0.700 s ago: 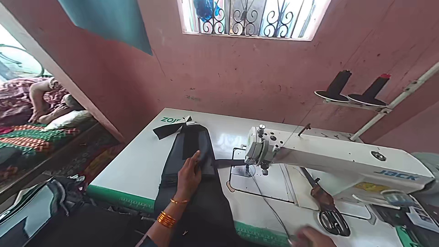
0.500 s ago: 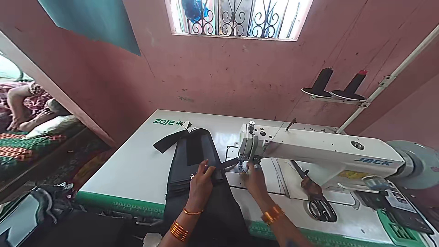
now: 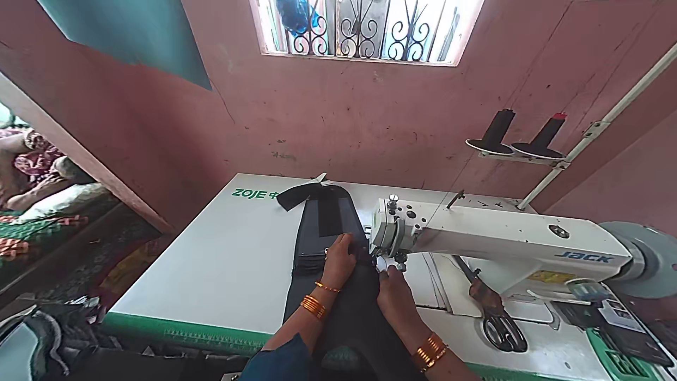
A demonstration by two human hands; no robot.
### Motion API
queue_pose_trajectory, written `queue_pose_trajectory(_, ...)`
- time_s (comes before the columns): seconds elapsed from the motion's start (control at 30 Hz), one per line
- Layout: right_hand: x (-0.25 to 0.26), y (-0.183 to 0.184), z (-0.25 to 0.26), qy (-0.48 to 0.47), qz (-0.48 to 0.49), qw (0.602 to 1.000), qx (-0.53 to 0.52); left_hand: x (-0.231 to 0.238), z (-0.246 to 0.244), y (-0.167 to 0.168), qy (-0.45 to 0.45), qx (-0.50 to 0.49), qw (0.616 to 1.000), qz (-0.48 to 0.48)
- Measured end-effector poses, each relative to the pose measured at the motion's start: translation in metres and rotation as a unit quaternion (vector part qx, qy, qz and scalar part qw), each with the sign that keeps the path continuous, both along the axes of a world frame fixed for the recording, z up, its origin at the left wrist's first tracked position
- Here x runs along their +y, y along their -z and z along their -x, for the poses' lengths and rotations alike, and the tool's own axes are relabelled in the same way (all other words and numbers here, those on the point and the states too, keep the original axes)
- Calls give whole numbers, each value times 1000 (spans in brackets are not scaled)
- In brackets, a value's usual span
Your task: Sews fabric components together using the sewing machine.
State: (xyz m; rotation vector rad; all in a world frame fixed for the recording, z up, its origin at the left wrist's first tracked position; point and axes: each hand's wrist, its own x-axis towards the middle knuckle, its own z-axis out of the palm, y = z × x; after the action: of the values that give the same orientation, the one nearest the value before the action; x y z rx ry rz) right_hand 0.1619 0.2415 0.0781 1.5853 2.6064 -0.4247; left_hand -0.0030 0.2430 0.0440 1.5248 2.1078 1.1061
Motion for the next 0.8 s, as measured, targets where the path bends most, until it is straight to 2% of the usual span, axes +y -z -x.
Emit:
queue_pose_trajectory(0.1, -13, -5, -16, 2, 27, 999, 38, -9, -2, 6, -4, -33, 999, -37)
queue_pose_trajectory(0.27, -32, -1, -48, 5, 74, 989, 129, -51, -21, 9, 62, -5, 998, -12)
queue_pose_trajectory(0.37, -35, -2, -55, 11, 87, 985, 147, -61, -31, 15, 45, -6, 997, -60)
queue_pose_trajectory(0.47, -33, -4, -53, 14, 97, 987, 130, -41, -26, 13, -19, -26, 997, -72)
queue_pose_trajectory(0.57, -26, -13, -49, 19, 97, 989, 107, -5, -13, 5, 21, 40, 998, -48)
queue_pose_trajectory(0.67, -23, -14, -54, 26, 116, 989, 89, 10, -6, 2, 38, 87, 995, -19)
queue_pose_trajectory(0.73, -28, -7, -56, 22, 116, 989, 88, 9, 3, 4, -13, 11, 998, -55)
queue_pose_trajectory(0.8, -30, -6, -60, 17, 106, 989, 97, 6, 12, 10, -78, -91, 980, -159)
